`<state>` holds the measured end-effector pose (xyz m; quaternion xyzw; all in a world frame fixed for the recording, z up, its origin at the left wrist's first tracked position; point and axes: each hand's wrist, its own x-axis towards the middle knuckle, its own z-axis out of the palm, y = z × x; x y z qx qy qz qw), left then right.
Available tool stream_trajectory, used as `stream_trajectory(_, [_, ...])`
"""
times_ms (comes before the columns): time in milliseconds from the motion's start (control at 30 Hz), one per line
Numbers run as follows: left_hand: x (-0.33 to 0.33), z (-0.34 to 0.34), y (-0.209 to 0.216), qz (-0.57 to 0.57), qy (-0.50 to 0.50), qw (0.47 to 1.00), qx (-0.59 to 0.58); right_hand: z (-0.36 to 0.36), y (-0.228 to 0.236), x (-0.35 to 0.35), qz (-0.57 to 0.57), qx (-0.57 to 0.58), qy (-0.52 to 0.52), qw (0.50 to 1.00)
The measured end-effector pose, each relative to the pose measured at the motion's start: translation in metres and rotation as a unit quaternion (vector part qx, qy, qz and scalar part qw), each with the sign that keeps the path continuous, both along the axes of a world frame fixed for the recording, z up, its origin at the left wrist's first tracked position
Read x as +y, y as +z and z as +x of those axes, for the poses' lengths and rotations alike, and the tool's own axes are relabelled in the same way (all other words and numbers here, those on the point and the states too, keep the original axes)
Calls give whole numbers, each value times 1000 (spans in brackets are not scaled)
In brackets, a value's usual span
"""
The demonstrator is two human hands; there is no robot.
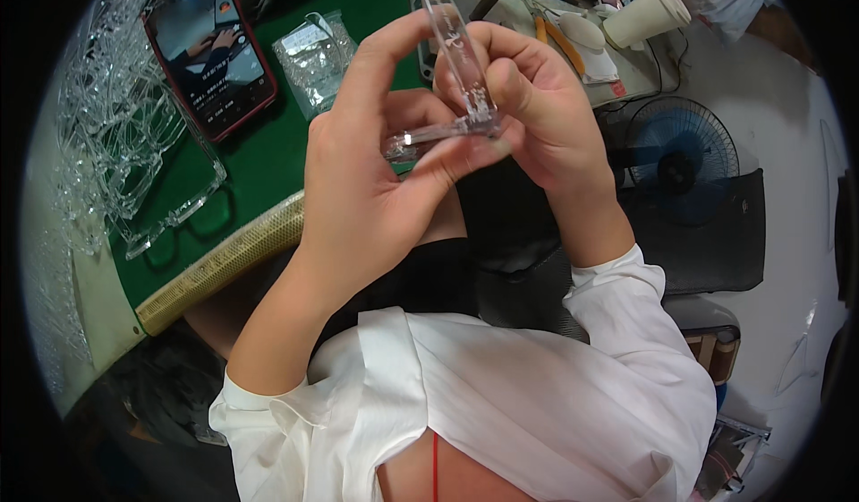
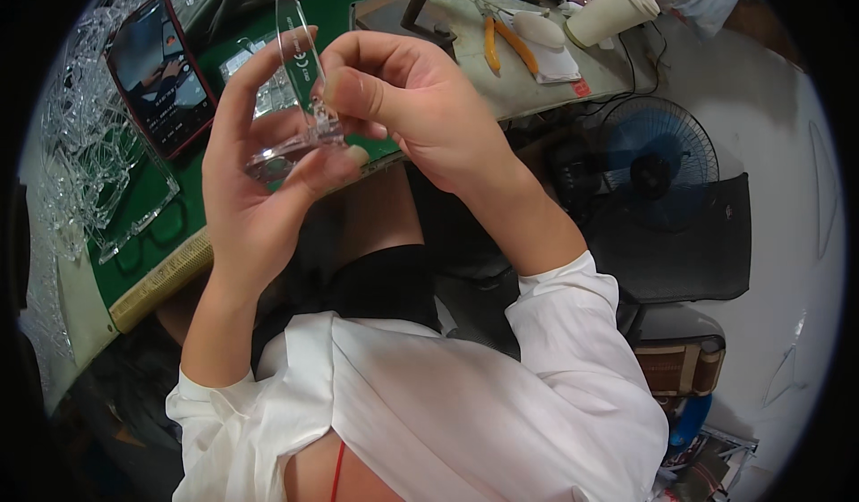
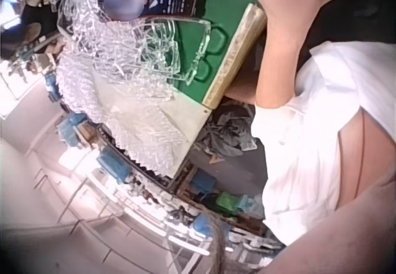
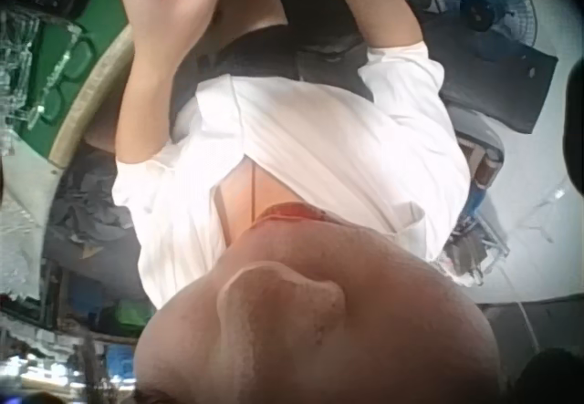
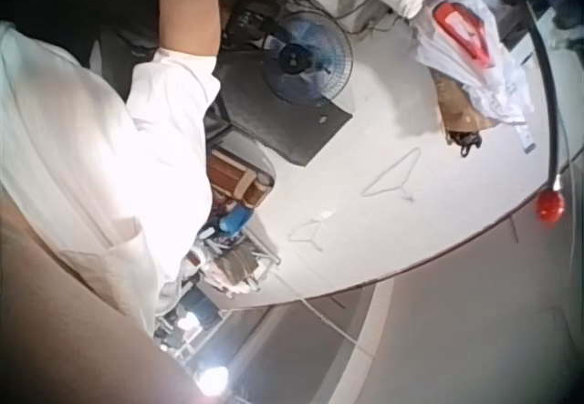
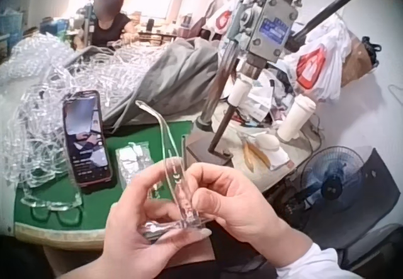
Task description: The person repeatedly picks up clear eyeglass frames and small metal screws from a green work surface, inserts the screws into the hinge area of each frame, and places the assembled frames aside. The person handles frames one at a time and occasionally shifts a pile of frames to access more.
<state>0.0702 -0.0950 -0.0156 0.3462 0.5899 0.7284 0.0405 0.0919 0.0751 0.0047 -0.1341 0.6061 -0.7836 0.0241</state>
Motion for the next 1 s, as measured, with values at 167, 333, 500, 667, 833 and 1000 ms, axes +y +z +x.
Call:
stream_trajectory(167, [29, -18, 5, 32, 8, 998, -49, -1, 10, 4, 26, 54, -107, 992])
stream_trajectory(333, [63, -38, 9, 54, 8, 998, -40, -21, 22, 26, 62, 96, -177, 978])
stream_trajectory(500, [103, -54, 2, 75, -21, 997, -9, -36, 38, 68, 66, 96, -209, 971])
stream_trajectory(667, [125, -66, 14, 65, 6, 997, 27, -53, 39, 94, 81, 100, -256, 958])
stream_trajectory(833, [138, -79, 17, 75, 27, 996, 28, -64, 40, 108, 107, 83, -281, 950])
stream_trajectory(1000, [141, -81, 18, 64, 20, 998, 5, -64, 68, 124, 85, 217, -426, 874])
